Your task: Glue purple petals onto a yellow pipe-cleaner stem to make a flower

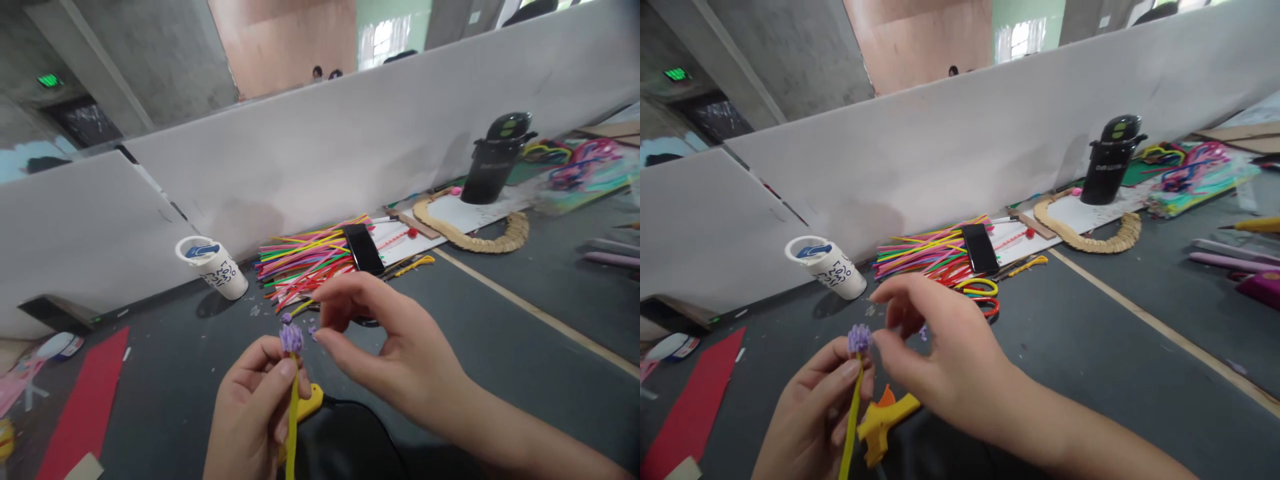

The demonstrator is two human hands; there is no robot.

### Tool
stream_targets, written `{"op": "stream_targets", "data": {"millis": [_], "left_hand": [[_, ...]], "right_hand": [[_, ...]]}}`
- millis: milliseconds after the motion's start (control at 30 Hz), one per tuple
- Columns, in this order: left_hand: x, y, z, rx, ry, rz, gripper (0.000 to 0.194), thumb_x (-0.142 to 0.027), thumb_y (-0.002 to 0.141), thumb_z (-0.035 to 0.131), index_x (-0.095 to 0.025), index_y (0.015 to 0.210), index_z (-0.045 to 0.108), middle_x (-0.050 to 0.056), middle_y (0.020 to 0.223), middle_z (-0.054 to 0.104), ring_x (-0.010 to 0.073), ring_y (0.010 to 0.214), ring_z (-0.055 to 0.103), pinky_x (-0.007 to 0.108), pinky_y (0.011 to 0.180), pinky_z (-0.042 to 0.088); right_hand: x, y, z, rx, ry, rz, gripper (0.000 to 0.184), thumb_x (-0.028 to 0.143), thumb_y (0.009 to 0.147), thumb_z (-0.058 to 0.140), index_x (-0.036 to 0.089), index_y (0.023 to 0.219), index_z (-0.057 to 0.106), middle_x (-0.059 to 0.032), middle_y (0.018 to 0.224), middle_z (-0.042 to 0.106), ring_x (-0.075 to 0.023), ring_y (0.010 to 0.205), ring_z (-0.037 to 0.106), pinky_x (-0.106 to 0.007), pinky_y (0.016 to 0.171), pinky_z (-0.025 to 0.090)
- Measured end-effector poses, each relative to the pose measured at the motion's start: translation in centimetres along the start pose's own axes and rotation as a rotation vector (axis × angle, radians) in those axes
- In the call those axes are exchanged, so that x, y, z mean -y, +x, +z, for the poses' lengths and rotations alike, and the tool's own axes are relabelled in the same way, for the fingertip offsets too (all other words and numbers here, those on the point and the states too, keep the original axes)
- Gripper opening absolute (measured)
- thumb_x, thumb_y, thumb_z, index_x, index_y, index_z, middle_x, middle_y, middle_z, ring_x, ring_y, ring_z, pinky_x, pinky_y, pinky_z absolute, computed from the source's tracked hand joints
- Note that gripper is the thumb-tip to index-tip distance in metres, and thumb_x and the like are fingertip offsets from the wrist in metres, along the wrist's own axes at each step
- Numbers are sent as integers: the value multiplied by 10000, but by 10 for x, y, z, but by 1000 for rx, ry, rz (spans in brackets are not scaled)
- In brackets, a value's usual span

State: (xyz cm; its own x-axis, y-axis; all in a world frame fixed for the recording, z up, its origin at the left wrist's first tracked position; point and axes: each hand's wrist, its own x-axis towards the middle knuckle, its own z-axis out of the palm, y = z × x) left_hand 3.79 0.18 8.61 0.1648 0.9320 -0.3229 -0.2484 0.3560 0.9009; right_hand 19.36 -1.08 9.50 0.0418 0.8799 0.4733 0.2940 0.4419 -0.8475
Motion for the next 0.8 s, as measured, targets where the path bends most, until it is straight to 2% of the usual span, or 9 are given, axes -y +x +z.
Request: {"op": "stream_targets", "data": {"millis": [67, 133, 233, 433, 567, 800], "left_hand": [[1, -1, 1, -20, -11, 44, 218, -289, 615, 839, -153, 655, 674, -46, 477, 559, -19, 336, 322, 81, 360, 229], [2, 0, 2, -34, -13, 106, 230, -318, 579, 867, -170, 637, 701, -44, 486, 560, -10, 356, 331, 85, 365, 249], [3, 2, 3, -39, -2, 193, 239, -366, 522, 901, -211, 616, 744, -48, 489, 547, 4, 378, 324, 97, 358, 262], [5, 3, 3, -34, 11, 259, 254, -403, 441, 926, -248, 549, 756, -17, 591, 630, 43, 432, 391, 134, 355, 308], [7, 4, 1, -4, 30, 280, 237, -409, 453, 921, -265, 565, 769, -12, 564, 618, 57, 432, 401, 150, 349, 295], [7, 4, -1, 36, 59, 298, 217, -424, 472, 912, -288, 569, 772, -34, 501, 559, 49, 398, 378, 167, 370, 323]], "right_hand": [[1, 1, 1, 20, 76, 48, 353, 81, 748, 656, 218, 1064, 580, 16, 970, 631, -126, 861, 587, -229, 801, 475], [0, 3, 4, 116, 154, 96, 418, 60, 698, 673, 215, 1078, 589, -5, 1053, 612, -151, 950, 570, -269, 867, 465], [0, 5, 6, 187, 248, 132, 374, 39, 682, 662, 201, 1016, 613, -7, 1013, 603, -161, 956, 558, -294, 879, 456], [3, 5, 6, 185, 268, 89, 269, 20, 700, 645, 188, 910, 628, 7, 931, 592, -153, 911, 563, -291, 856, 448], [4, 4, 6, 191, 285, 89, 203, 33, 723, 638, 185, 857, 626, 10, 901, 598, -147, 882, 567, -286, 838, 448], [4, 3, 8, 187, 364, 159, 213, 12, 688, 639, 181, 817, 620, 20, 862, 602, -139, 842, 562, -267, 804, 443]]}}
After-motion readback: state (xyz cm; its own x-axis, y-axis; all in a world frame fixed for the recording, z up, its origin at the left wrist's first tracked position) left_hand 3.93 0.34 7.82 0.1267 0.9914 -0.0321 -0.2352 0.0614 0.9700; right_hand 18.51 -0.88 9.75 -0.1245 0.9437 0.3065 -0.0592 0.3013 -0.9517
